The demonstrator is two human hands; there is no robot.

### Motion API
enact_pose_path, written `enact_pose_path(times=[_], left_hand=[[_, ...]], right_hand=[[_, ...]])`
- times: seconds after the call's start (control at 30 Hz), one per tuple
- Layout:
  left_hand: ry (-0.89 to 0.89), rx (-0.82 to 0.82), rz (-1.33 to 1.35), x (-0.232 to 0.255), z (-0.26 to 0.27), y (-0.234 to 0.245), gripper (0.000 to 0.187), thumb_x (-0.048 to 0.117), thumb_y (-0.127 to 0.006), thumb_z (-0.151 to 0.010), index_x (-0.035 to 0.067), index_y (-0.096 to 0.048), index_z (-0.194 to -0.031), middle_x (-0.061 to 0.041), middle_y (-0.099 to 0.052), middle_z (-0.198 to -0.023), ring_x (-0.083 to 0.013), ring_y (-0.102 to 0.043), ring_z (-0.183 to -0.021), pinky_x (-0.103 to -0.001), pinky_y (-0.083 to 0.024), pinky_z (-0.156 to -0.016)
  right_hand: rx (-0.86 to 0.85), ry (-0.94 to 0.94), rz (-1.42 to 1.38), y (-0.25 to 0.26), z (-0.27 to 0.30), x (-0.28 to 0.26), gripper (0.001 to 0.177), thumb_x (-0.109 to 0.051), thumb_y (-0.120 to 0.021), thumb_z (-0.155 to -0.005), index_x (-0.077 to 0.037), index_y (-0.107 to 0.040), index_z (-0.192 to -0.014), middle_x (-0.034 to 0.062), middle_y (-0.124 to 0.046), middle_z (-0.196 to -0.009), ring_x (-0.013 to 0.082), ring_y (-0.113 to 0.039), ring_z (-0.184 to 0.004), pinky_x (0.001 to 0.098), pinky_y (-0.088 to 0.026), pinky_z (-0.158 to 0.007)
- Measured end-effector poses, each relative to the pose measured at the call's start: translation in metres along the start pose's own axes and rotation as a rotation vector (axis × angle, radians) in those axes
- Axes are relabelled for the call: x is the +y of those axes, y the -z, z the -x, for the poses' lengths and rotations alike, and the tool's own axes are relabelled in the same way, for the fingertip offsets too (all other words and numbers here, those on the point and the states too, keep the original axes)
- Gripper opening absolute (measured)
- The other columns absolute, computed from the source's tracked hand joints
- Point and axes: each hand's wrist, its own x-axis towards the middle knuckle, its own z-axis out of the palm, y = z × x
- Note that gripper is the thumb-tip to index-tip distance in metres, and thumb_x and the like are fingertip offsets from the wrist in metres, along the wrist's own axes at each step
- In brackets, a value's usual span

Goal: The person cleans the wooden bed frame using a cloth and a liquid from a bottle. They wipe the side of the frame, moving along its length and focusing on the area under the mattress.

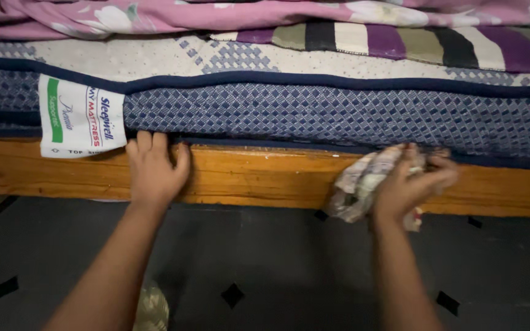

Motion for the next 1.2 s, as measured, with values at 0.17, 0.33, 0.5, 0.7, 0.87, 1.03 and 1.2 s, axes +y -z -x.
enact_pose_path(times=[0.17,0.33,0.5,0.7,0.87,1.03,1.2], left_hand=[[0.063,-0.134,-0.026,-0.008,-0.006,-0.002,0.045,0.037,-0.063,-0.095,-0.003,-0.065,-0.116,-0.028,-0.055,-0.124,-0.0455,-0.048,-0.112,-0.055,-0.041,-0.102],[0.071,-0.206,-0.035,-0.008,-0.011,0.001,0.049,0.040,-0.060,-0.095,-0.001,-0.065,-0.121,-0.028,-0.054,-0.128,-0.0471,-0.047,-0.116,-0.054,-0.038,-0.104],[0.038,-0.240,-0.021,-0.010,-0.013,0.007,0.051,0.041,-0.060,-0.095,-0.001,-0.063,-0.124,-0.028,-0.053,-0.132,-0.0474,-0.046,-0.119,-0.054,-0.036,-0.106],[0.028,-0.237,-0.045,-0.011,-0.012,0.009,0.054,0.044,-0.062,-0.092,-0.001,-0.063,-0.122,-0.027,-0.054,-0.131,-0.0462,-0.048,-0.121,-0.052,-0.037,-0.108],[-0.030,-0.197,-0.034,-0.010,-0.014,0.015,0.058,0.044,-0.066,-0.089,-0.002,-0.063,-0.123,-0.028,-0.055,-0.126,-0.0468,-0.048,-0.114,-0.052,-0.039,-0.101],[0.054,-0.174,-0.008,0.000,-0.009,0.018,0.050,0.042,-0.066,-0.091,-0.001,-0.064,-0.117,-0.024,-0.057,-0.118,-0.0434,-0.052,-0.110,-0.052,-0.043,-0.098],[0.018,0.031,-0.002,0.015,0.001,0.013,0.045,0.039,-0.071,-0.092,-0.002,-0.064,-0.112,-0.024,-0.055,-0.113,-0.0446,-0.051,-0.103,-0.055,-0.043,-0.091]], right_hand=[[-0.093,0.032,0.161,-0.008,0.036,-0.015,0.036,-0.030,-0.067,-0.112,0.002,-0.053,-0.107,0.0151,-0.046,-0.116,0.0293,-0.057,-0.101,0.0441,-0.049,-0.088],[-0.092,-0.124,0.137,-0.018,0.049,-0.011,0.037,-0.035,-0.049,-0.113,-0.004,-0.063,-0.129,0.0163,-0.044,-0.136,0.0306,-0.058,-0.114,0.0423,-0.059,-0.096],[-0.170,0.036,0.242,-0.024,0.098,-0.026,0.080,-0.040,-0.066,-0.100,-0.001,-0.031,-0.161,0.0294,-0.022,-0.152,0.0422,-0.047,-0.129,0.0532,-0.048,-0.105],[-0.543,0.168,0.438,-0.043,0.151,-0.068,0.103,-0.036,-0.077,-0.077,0.001,-0.022,-0.157,0.0373,-0.026,-0.148,0.0532,-0.036,-0.133,0.0650,-0.033,-0.108],[-0.712,0.575,0.220,-0.038,0.150,-0.057,0.074,-0.022,-0.069,-0.083,-0.020,-0.045,-0.153,0.0223,-0.039,-0.159,0.0469,-0.032,-0.153,0.0642,-0.027,-0.124],[-0.576,0.527,0.300,-0.004,0.092,0.007,0.058,-0.027,-0.065,-0.089,-0.014,-0.057,-0.145,0.0223,-0.040,-0.161,0.0478,-0.034,-0.147,0.0638,-0.027,-0.118],[-0.146,0.257,0.434,0.044,0.017,0.110,0.072,0.005,-0.057,-0.094,-0.008,-0.044,-0.164,0.0359,-0.016,-0.159,0.0443,-0.039,-0.143,0.0449,-0.051,-0.114]])
